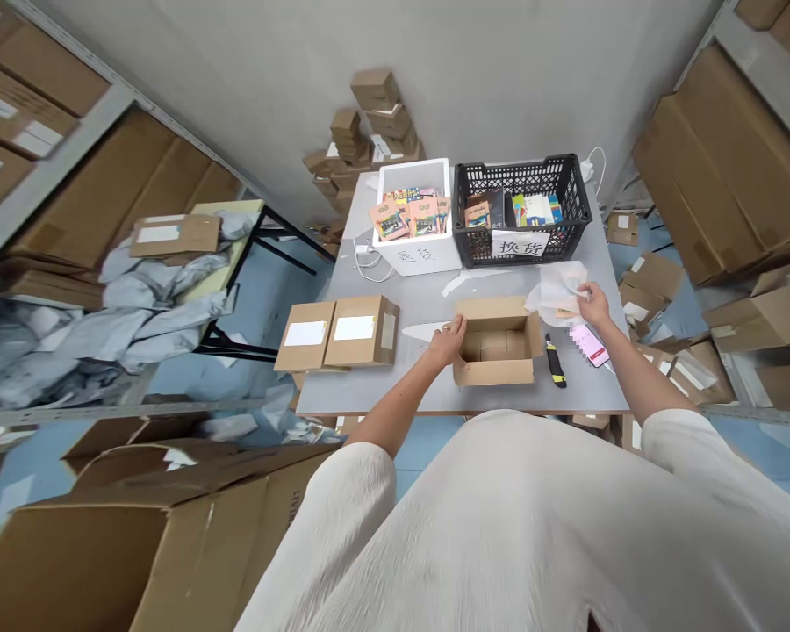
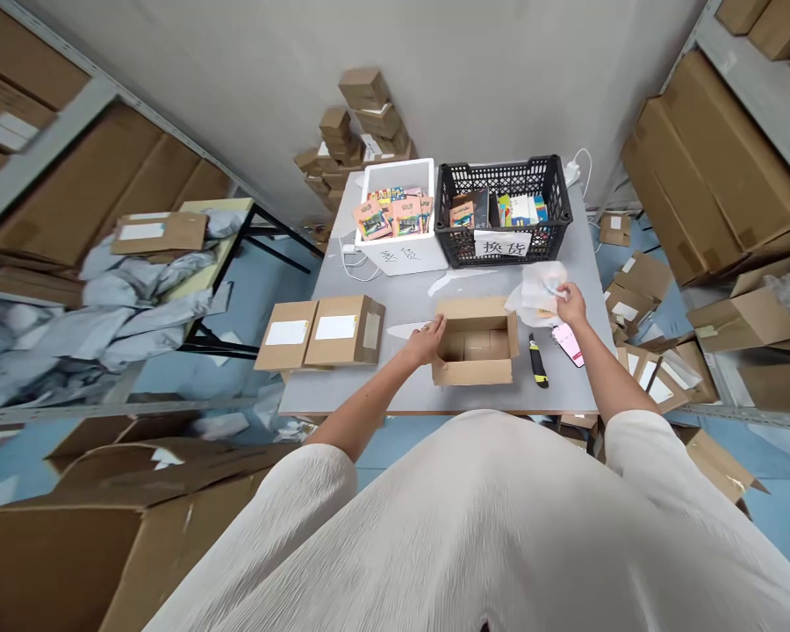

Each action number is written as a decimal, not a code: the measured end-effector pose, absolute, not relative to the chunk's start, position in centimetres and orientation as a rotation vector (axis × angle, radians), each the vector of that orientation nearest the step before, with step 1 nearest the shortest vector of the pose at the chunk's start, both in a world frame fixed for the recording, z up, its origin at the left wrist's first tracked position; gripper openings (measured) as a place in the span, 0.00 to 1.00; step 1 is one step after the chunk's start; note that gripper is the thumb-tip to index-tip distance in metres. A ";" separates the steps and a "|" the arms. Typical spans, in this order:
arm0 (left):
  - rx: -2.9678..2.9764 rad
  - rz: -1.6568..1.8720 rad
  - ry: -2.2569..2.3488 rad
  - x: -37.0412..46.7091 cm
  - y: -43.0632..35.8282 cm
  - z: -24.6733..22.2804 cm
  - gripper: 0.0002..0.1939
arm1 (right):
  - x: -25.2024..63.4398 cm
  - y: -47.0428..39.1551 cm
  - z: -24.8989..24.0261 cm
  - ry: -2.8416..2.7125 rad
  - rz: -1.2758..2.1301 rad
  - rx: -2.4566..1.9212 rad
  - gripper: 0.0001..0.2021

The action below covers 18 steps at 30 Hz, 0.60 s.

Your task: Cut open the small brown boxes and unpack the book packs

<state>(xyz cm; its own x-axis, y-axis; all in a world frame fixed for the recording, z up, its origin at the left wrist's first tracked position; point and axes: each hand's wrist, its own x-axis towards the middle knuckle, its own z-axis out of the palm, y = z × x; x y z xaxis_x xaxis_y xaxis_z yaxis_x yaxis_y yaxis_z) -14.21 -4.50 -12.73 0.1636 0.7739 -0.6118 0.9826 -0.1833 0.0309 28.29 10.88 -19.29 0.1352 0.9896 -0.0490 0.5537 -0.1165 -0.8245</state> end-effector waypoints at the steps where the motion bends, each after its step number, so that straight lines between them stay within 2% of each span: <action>1: 2.012 -0.681 1.676 -14.1 -4.5 -12.6 0.76 | 28.1 10.4 -20.5 -1.490 0.883 -1.790 0.13; 5: 1.970 -0.758 1.703 -13.5 -4.4 -12.0 0.77 | 26.4 8.7 -24.3 -1.546 1.011 -1.863 0.13; 9: 1.943 -0.818 1.713 -13.0 -4.2 -11.7 0.77 | 24.8 7.7 -26.1 -1.680 1.083 -1.861 0.13; 18: 1.911 -0.719 1.746 -13.3 -4.4 -12.6 0.77 | 24.6 6.4 -23.9 -2.221 1.023 -2.003 0.23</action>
